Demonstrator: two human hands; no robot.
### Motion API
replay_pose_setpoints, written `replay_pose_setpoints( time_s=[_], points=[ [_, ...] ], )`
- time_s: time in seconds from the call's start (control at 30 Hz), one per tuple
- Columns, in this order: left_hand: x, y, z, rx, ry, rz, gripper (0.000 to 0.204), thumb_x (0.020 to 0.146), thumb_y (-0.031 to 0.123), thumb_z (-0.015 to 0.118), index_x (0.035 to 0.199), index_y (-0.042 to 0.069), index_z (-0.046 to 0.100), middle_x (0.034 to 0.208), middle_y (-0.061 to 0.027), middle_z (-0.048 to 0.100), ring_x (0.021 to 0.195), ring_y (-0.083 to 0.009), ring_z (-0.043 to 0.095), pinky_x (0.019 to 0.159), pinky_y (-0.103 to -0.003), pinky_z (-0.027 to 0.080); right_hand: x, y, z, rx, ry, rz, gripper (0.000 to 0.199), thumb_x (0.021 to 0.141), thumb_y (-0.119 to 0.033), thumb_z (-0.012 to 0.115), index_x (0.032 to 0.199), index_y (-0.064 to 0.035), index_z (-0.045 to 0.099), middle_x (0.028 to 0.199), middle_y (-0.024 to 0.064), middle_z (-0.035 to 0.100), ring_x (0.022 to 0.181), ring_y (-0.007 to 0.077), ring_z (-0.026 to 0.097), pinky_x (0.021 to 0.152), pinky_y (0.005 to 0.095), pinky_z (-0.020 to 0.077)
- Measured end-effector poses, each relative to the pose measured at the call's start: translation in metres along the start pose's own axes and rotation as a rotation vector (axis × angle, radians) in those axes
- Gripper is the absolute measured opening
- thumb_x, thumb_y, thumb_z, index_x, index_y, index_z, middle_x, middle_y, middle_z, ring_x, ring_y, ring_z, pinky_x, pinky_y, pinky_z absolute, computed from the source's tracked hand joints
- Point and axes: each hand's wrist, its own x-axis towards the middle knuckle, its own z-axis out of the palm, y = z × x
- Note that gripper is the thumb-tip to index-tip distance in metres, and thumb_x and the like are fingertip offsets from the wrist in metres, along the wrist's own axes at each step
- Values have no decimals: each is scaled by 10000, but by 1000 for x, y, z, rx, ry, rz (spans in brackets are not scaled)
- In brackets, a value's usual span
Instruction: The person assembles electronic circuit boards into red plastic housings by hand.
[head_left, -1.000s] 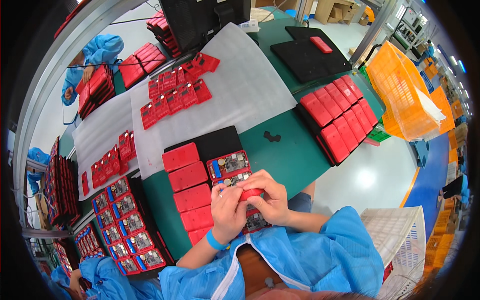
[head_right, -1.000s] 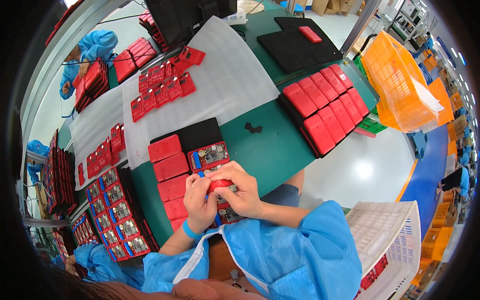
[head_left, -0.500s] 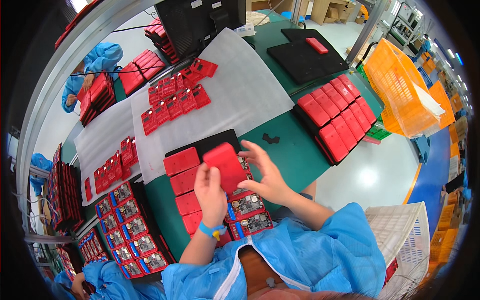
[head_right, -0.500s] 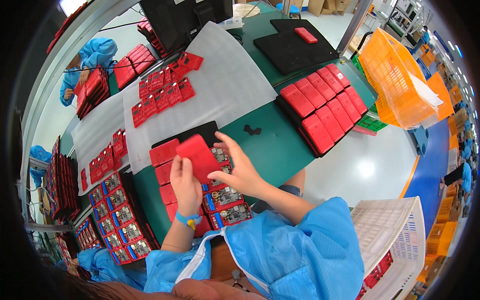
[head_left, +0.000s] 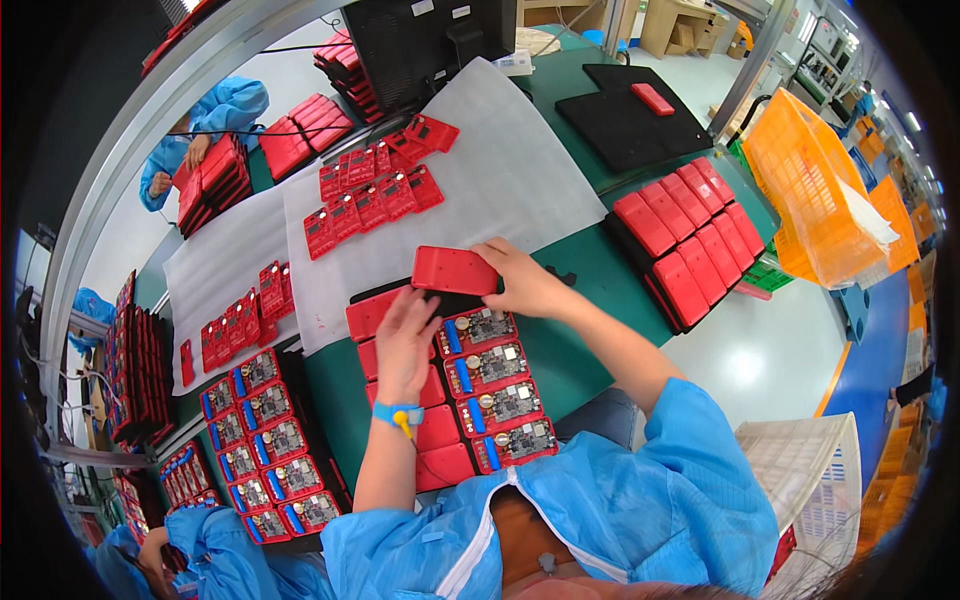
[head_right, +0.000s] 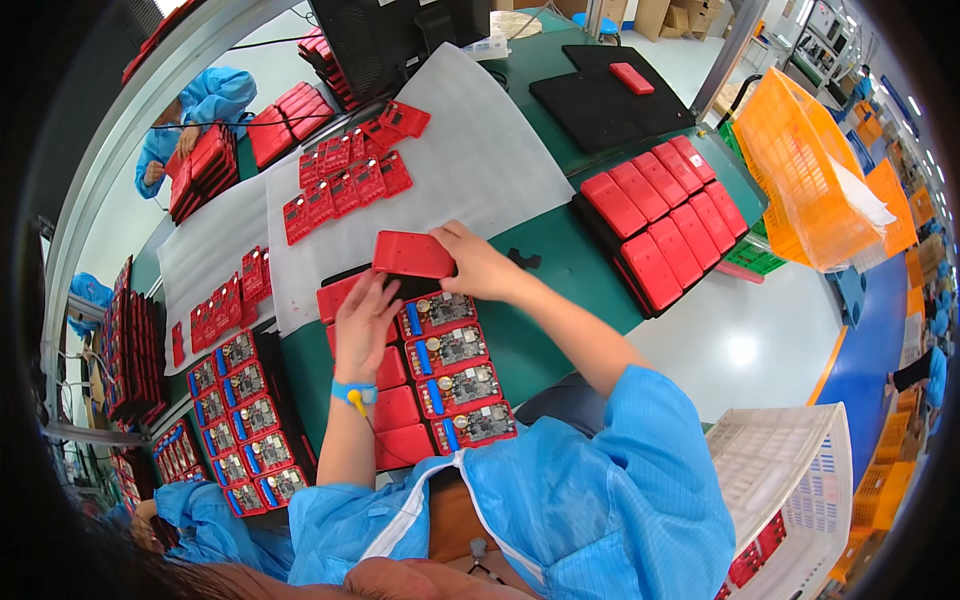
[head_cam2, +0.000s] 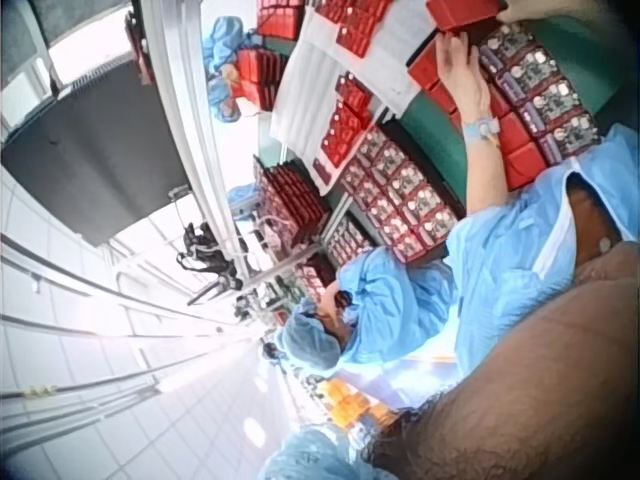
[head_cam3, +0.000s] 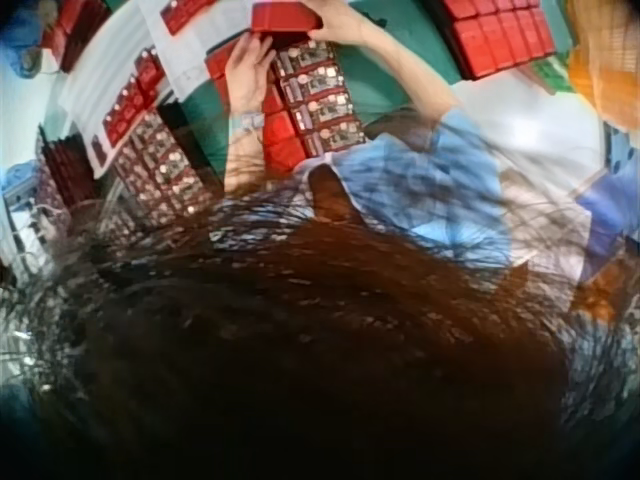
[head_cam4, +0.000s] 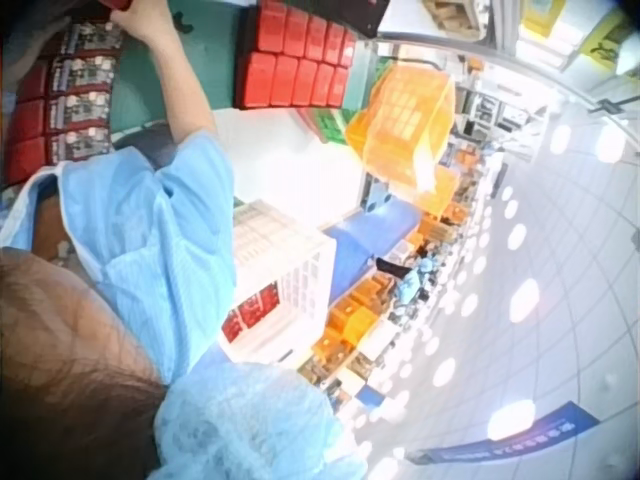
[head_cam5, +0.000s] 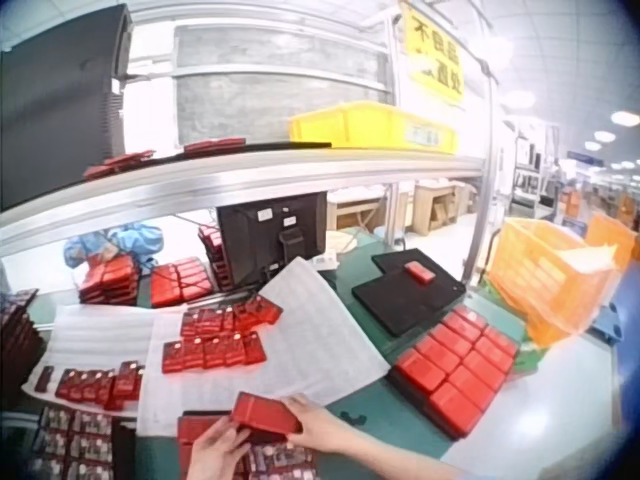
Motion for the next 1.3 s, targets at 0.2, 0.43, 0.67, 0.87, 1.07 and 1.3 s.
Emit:
replay_pose_setpoints(
  time_s=[0.2, 0.43, 0.67, 0.87, 1.07, 1.3],
  points=[
    [-28, 40, -59, -27, 67, 139, 420, 1009, 100, 636, 1407, 1, 545, 1357, -153, 615, 1226, -253, 603, 998, -395, 505, 17, 30, -6, -55, -258, -27, 798, 720, -83, 781, 1438, 41, 456, 1382, 186, 501, 1287, 390, 498, 1089, 418, 439],
    [-54, 42, -81, -15, 165, 188, 308, 1016, 88, 617, 1310, -1, 597, 1243, -135, 669, 1124, -222, 643, 929, -351, 526, 46, 35, -8, -314, -445, -112, 798, 757, -258, 837, 1445, -15, 513, 1443, 164, 514, 1349, 388, 436, 1138, 462, 374],
    [-73, 35, -73, 49, 154, 206, 250, 1002, 50, 613, 1242, -16, 637, 1198, -124, 689, 1073, -198, 659, 916, -328, 529, 154, 60, 22, -412, -38, 149, 745, 813, -401, 804, 1380, 5, 543, 1330, 205, 600, 1223, 430, 563, 1020, 488, 487],
    [-90, 42, -75, 146, 119, 284, 229, 997, 57, 623, 1212, -20, 640, 1149, -133, 701, 1038, -195, 668, 915, -328, 534, 199, 51, 63, -575, 217, 332, 894, 733, -385, 845, 1435, 2, 447, 1219, 221, 639, 1168, 432, 587, 983, 496, 505],
    [-90, 45, -77, 118, 120, 307, 222, 998, 62, 622, 1206, -15, 645, 1142, -122, 705, 1036, -194, 669, 924, -331, 531, 182, 90, 30, -561, 229, 347, 880, 708, -216, 806, 1464, 10, 415, 1234, 207, 636, 1140, 431, 583, 1026, 488, 474],
    [-73, 37, -49, 99, 18, 240, 248, 1004, 65, 619, 1235, -21, 641, 1160, -121, 698, 1055, -196, 667, 929, -325, 536, 52, 33, -29, -71, 139, -63, 951, 765, -95, 776, 1583, -45, 293, 1400, 167, 558, 1269, 341, 506, 1116, 459, 399]
  ],
)
